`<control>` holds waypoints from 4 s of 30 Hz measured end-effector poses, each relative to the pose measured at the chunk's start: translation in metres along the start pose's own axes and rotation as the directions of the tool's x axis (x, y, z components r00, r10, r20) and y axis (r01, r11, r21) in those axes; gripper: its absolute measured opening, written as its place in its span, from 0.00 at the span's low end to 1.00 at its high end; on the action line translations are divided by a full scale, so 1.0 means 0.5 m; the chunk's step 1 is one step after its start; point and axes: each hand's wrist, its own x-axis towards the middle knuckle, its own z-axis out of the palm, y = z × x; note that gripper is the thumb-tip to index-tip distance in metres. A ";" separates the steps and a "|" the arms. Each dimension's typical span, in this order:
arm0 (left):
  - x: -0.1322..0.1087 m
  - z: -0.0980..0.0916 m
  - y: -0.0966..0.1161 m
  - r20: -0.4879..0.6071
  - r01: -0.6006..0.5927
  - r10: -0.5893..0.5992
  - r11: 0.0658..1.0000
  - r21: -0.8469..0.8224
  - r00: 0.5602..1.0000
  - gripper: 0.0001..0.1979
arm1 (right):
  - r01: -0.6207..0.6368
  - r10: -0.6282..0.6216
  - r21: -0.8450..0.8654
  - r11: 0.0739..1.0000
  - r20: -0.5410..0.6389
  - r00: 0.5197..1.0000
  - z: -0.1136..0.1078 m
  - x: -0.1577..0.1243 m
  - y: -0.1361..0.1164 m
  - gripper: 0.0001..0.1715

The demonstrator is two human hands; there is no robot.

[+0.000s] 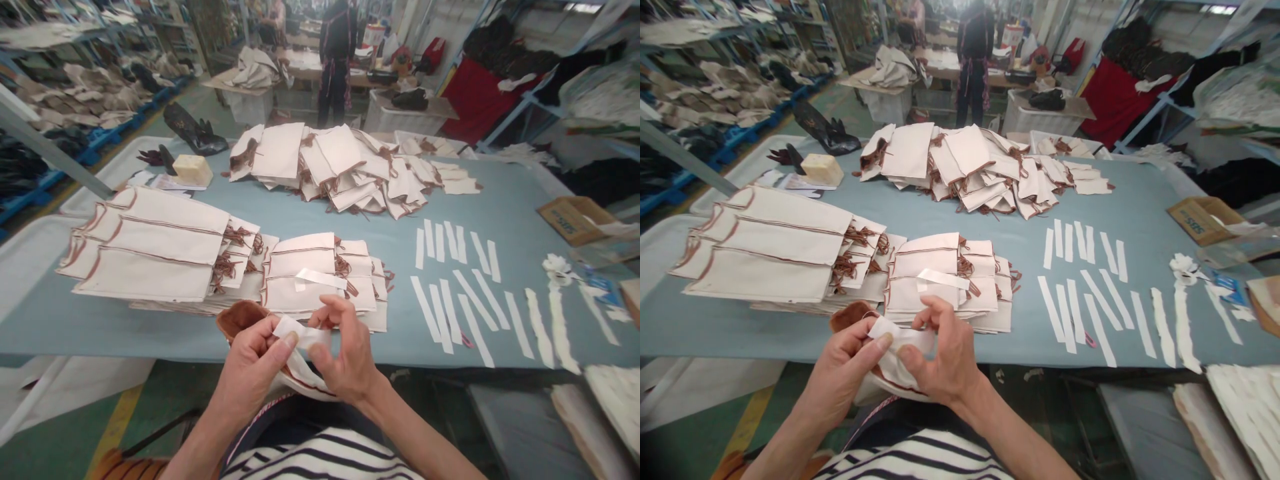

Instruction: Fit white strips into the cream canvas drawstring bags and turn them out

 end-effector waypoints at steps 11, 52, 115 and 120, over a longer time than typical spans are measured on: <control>-0.016 0.003 0.030 0.010 -0.039 0.038 0.982 0.185 0.999 0.21 | -0.293 0.209 0.346 0.891 0.261 0.943 -0.005 0.023 -0.052 0.08; -0.070 -0.092 0.066 0.132 -0.378 0.357 0.822 0.426 0.925 0.19 | -0.642 0.414 0.323 0.695 0.552 0.724 -0.011 0.063 -0.139 0.18; -0.003 -0.080 0.004 0.149 -0.293 0.262 0.921 0.256 0.953 0.18 | -0.460 0.392 0.093 0.883 0.391 0.833 -0.025 0.071 -0.105 0.12; -0.002 -0.071 0.012 0.180 -0.327 0.290 0.917 0.227 0.940 0.15 | -0.470 0.392 0.093 0.878 0.425 0.816 -0.029 0.077 -0.106 0.11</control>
